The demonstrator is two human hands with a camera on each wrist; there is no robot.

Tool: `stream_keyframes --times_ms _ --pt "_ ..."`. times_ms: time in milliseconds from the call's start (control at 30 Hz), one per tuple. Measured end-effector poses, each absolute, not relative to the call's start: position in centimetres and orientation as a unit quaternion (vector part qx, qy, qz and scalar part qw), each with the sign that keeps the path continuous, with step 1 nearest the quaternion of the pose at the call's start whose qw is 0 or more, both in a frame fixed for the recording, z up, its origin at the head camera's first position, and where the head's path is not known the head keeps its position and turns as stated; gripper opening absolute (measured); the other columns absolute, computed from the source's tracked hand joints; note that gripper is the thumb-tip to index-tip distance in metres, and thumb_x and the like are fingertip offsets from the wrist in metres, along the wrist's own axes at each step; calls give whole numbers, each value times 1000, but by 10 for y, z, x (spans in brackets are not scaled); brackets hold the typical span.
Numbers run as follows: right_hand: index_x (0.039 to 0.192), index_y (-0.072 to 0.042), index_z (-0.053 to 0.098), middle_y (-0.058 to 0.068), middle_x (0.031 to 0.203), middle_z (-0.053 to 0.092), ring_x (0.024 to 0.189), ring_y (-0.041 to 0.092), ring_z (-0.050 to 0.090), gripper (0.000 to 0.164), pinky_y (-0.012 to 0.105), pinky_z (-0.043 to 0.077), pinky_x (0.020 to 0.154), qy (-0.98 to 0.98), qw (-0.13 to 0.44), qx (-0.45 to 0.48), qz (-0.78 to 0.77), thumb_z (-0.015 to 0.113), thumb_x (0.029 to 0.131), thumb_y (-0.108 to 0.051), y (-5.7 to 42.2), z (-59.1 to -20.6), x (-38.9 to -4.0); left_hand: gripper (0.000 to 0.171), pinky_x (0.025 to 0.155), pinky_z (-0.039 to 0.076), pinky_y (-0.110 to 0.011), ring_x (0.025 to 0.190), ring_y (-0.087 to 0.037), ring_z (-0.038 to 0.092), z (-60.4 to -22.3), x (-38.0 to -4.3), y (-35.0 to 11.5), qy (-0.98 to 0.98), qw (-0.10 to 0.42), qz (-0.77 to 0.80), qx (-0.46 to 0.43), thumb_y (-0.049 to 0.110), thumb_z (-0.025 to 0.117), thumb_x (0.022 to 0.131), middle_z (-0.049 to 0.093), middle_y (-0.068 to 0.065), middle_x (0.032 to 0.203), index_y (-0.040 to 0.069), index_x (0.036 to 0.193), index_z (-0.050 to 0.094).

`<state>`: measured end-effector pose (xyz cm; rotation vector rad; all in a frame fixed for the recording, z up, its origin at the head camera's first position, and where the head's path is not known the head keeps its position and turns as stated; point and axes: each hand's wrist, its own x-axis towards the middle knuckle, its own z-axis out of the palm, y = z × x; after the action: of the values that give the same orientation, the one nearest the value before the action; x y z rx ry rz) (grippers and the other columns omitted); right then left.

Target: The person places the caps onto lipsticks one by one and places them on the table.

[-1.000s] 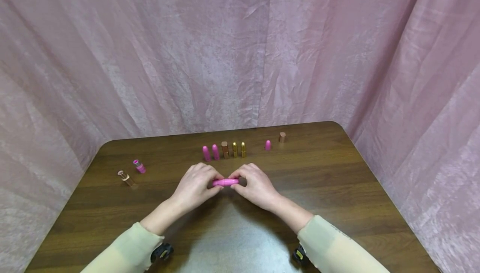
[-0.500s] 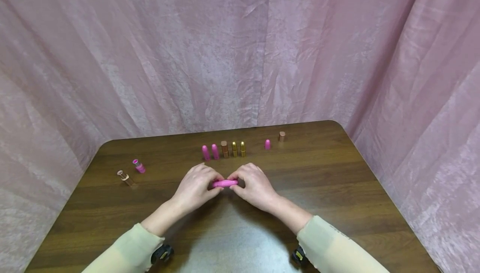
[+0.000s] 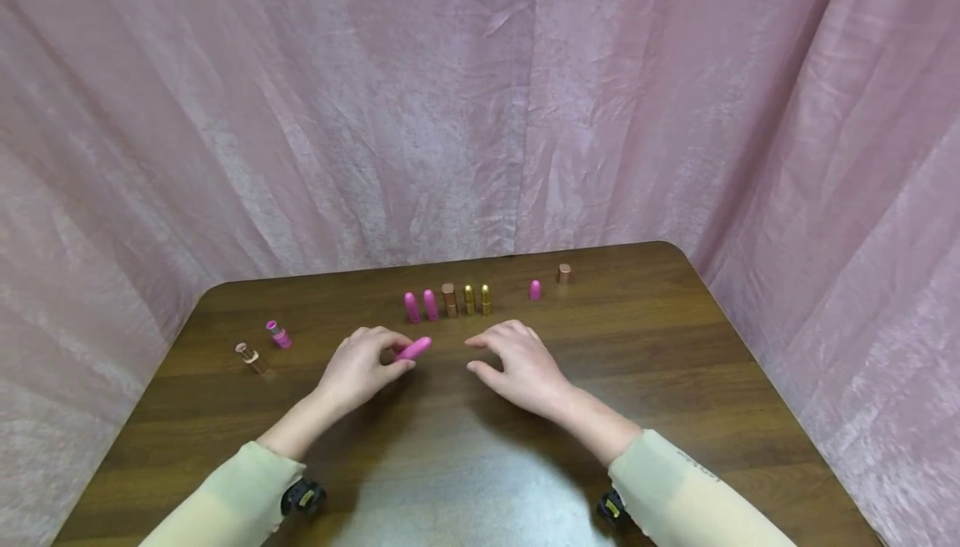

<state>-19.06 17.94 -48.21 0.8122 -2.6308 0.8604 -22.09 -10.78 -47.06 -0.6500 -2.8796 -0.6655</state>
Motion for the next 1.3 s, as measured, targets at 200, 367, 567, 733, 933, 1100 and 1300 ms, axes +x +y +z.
stream_keyframes --times_ms 200,367,567,733,933,1100,1300 --pt "127 -16 71 -1 121 70 120 23 57 37 48 41 105 -925 122 272 237 73 95 -35 204 -489 -190 26 92 47 -49 107 -28 63 -474 -245 -132 -947 21 -301 -115 27 81 89 74 -1 108 16 111 76" --pt "134 -15 66 3 130 66 128 29 53 47 53 35 111 -934 109 274 200 73 95 -40 217 -493 -188 30 90 50 -47 106 -27 67 -477 -266 -138 -941 12 -327 -86 25 79 90 74 -5 109 10 115 73" --pt "140 -13 62 7 138 62 136 34 47 55 57 30 115 -940 102 276 175 74 94 -41 225 -498 -187 34 93 48 -49 109 -29 65 -483 -286 -136 -946 18 -318 -65 27 79 89 73 -7 113 10 117 72" --pt "139 -13 63 6 137 62 137 35 47 54 59 31 114 -941 103 272 170 73 95 -42 230 -500 -185 37 95 47 -50 111 -31 64 -488 -297 -134 -948 5 -314 -49 28 78 90 72 -9 116 8 120 70" --pt "138 -13 64 6 136 63 137 35 48 53 58 31 114 -944 102 265 169 73 94 -41 234 -500 -184 38 96 46 -51 112 -31 63 -492 -304 -133 -950 -8 -310 -38 30 78 91 72 -9 116 9 121 70" --pt "137 -13 64 5 135 64 137 34 47 51 57 31 114 -945 98 263 169 74 94 -40 235 -501 -183 37 96 45 -52 111 -32 64 -495 -305 -132 -953 -2 -300 -46 30 77 91 73 -10 115 8 120 70" --pt "137 -14 64 4 135 64 137 34 47 50 57 31 114 -946 98 258 168 75 94 -38 238 -502 -183 39 96 45 -52 111 -34 62 -501 -305 -131 -954 10 -296 -51 30 79 90 73 -9 114 8 119 70"
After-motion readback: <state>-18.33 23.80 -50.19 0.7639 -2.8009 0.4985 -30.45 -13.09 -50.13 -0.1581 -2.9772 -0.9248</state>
